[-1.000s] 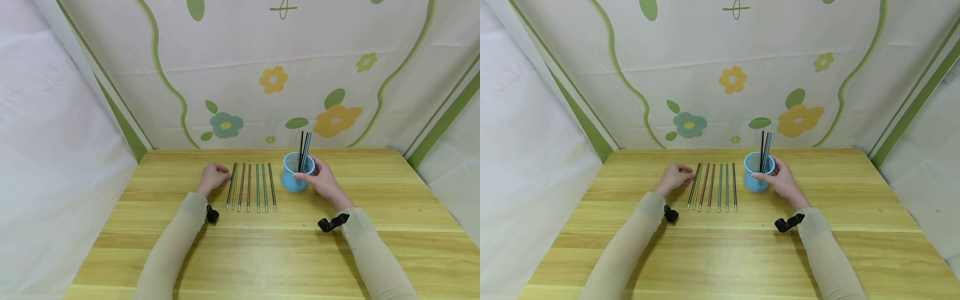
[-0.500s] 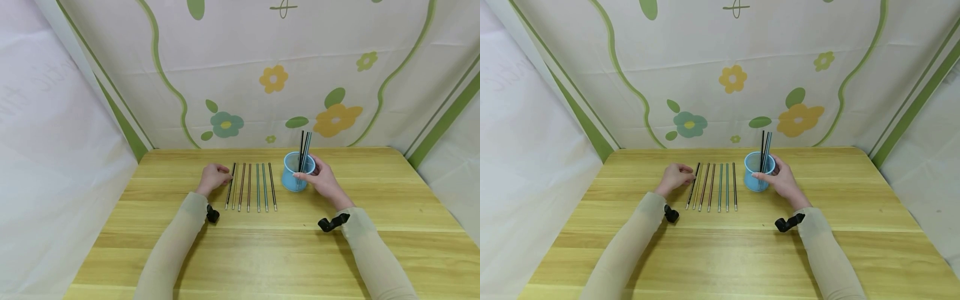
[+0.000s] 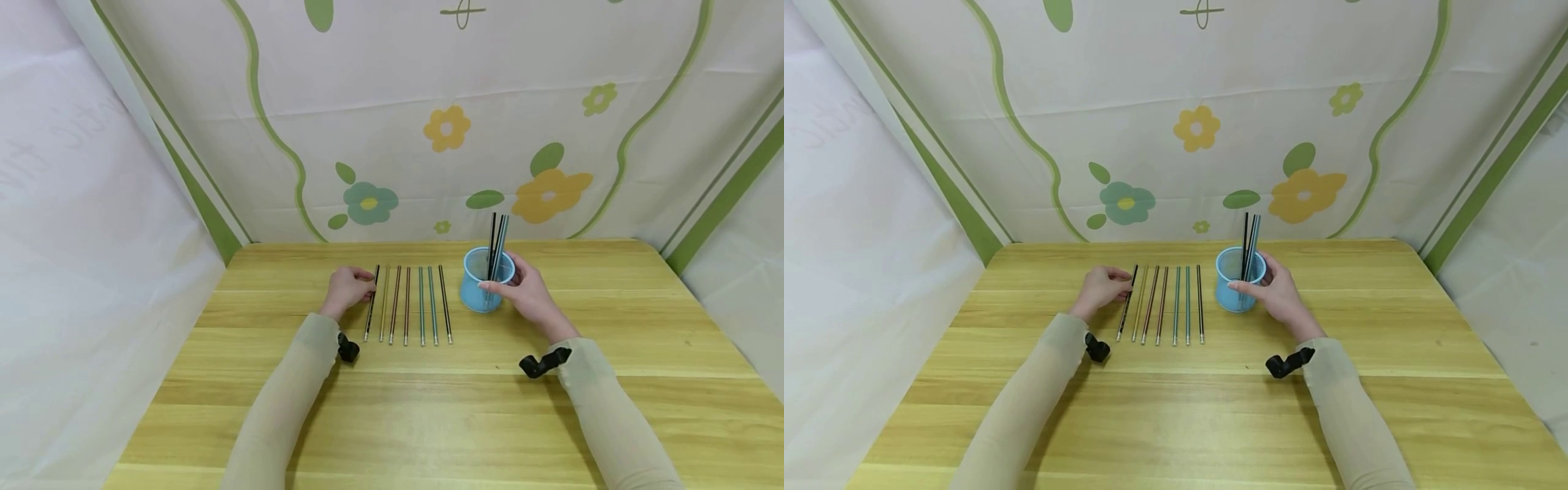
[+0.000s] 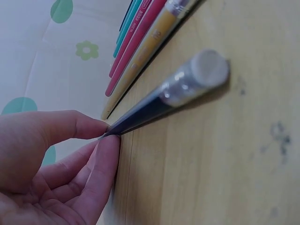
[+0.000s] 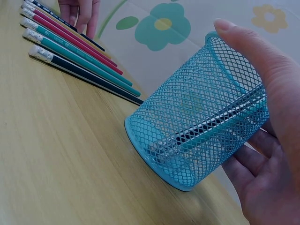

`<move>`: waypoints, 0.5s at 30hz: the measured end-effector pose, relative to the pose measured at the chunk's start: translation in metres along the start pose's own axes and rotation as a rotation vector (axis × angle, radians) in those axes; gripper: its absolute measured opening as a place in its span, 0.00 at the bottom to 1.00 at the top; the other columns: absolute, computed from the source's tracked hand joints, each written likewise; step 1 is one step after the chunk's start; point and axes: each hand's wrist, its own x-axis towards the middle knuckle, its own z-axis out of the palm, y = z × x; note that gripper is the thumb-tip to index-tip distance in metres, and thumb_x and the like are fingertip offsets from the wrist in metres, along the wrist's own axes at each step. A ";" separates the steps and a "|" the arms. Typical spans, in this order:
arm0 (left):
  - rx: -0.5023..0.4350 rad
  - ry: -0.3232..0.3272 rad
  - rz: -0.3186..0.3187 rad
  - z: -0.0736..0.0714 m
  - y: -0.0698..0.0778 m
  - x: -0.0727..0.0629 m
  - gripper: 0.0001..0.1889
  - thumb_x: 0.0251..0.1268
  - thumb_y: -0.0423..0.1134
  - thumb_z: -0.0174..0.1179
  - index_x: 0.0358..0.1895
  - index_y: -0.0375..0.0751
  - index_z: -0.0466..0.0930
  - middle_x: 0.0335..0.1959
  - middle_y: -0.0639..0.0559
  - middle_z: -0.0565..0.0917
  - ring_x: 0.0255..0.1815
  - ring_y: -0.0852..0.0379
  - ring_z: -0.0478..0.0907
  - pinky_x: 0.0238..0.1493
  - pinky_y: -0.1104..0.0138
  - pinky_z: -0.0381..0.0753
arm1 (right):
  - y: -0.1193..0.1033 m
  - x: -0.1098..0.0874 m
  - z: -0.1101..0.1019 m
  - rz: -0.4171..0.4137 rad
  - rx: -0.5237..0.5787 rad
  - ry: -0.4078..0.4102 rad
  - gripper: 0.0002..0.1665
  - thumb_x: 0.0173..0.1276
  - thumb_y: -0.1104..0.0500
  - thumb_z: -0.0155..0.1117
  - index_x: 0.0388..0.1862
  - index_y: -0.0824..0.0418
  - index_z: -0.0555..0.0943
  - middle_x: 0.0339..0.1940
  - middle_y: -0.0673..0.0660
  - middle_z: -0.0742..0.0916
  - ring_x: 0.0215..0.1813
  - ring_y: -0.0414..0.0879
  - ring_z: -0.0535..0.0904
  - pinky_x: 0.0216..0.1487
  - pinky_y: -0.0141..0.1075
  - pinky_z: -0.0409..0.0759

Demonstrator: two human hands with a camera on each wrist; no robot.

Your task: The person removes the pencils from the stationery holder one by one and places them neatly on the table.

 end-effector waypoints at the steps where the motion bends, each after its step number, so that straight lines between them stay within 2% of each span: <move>1: -0.003 -0.001 -0.001 0.000 0.000 0.000 0.11 0.67 0.30 0.65 0.50 0.31 0.85 0.43 0.40 0.86 0.35 0.51 0.85 0.36 0.66 0.88 | 0.000 0.000 0.000 0.000 -0.001 0.000 0.50 0.65 0.52 0.77 0.80 0.58 0.61 0.71 0.62 0.75 0.71 0.55 0.70 0.71 0.40 0.70; 6: -0.009 0.005 -0.009 0.000 0.000 0.001 0.13 0.68 0.30 0.65 0.53 0.31 0.85 0.44 0.40 0.85 0.34 0.52 0.85 0.36 0.66 0.88 | 0.000 0.000 -0.001 0.000 -0.001 -0.004 0.50 0.65 0.53 0.77 0.80 0.58 0.61 0.71 0.62 0.75 0.71 0.56 0.70 0.70 0.40 0.71; 15: 0.000 0.017 -0.002 -0.001 -0.001 0.000 0.13 0.67 0.31 0.66 0.52 0.32 0.85 0.43 0.41 0.86 0.34 0.52 0.85 0.35 0.66 0.88 | 0.004 0.002 -0.001 0.000 0.006 -0.003 0.50 0.65 0.54 0.77 0.80 0.58 0.61 0.71 0.62 0.75 0.71 0.56 0.70 0.68 0.34 0.72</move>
